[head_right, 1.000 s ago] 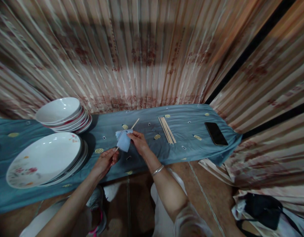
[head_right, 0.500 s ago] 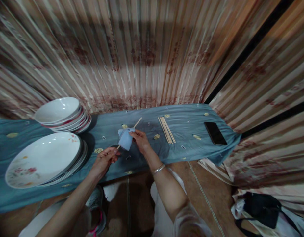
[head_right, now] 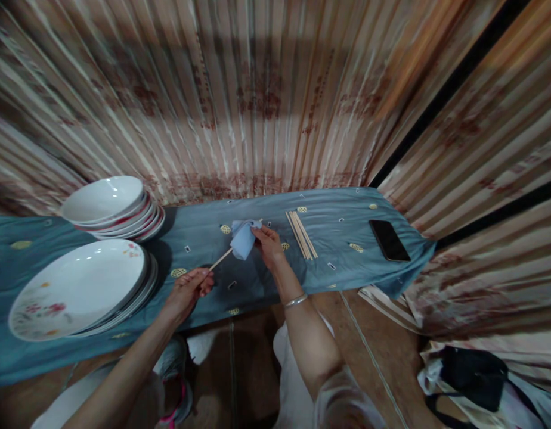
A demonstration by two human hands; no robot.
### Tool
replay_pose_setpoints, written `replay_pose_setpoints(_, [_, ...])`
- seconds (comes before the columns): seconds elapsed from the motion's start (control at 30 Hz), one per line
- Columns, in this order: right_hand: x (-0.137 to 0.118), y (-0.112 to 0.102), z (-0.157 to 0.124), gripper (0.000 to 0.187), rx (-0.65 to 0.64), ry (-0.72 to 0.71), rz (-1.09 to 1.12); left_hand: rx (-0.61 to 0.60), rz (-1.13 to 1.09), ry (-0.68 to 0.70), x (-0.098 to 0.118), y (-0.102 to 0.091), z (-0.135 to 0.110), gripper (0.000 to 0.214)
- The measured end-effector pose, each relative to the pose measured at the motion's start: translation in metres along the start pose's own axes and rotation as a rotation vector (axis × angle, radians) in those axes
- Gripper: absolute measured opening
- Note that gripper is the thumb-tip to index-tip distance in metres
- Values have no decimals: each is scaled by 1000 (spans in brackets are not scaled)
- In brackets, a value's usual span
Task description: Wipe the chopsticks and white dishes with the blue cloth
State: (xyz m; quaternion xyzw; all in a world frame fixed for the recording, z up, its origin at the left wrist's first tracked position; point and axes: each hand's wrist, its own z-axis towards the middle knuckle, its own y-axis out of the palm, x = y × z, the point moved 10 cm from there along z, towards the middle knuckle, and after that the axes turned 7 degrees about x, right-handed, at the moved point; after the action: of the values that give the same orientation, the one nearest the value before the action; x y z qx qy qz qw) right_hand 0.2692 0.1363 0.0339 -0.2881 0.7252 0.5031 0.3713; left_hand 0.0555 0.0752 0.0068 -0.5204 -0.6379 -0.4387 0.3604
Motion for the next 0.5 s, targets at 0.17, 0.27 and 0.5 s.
replay_pose_setpoints(0.17, [-7,-6,2,25,11,-18,9,-12,14,-5,-2,0,1,36])
replay_pose_setpoints(0.27, [-7,-5,1,24,4,-19,3,-14,7,-1,-1,1,0,38])
replay_pose_setpoints(0.5, [1,3,-2,27,-9,17,33,-7,-9,-19,-1,4,-2,42])
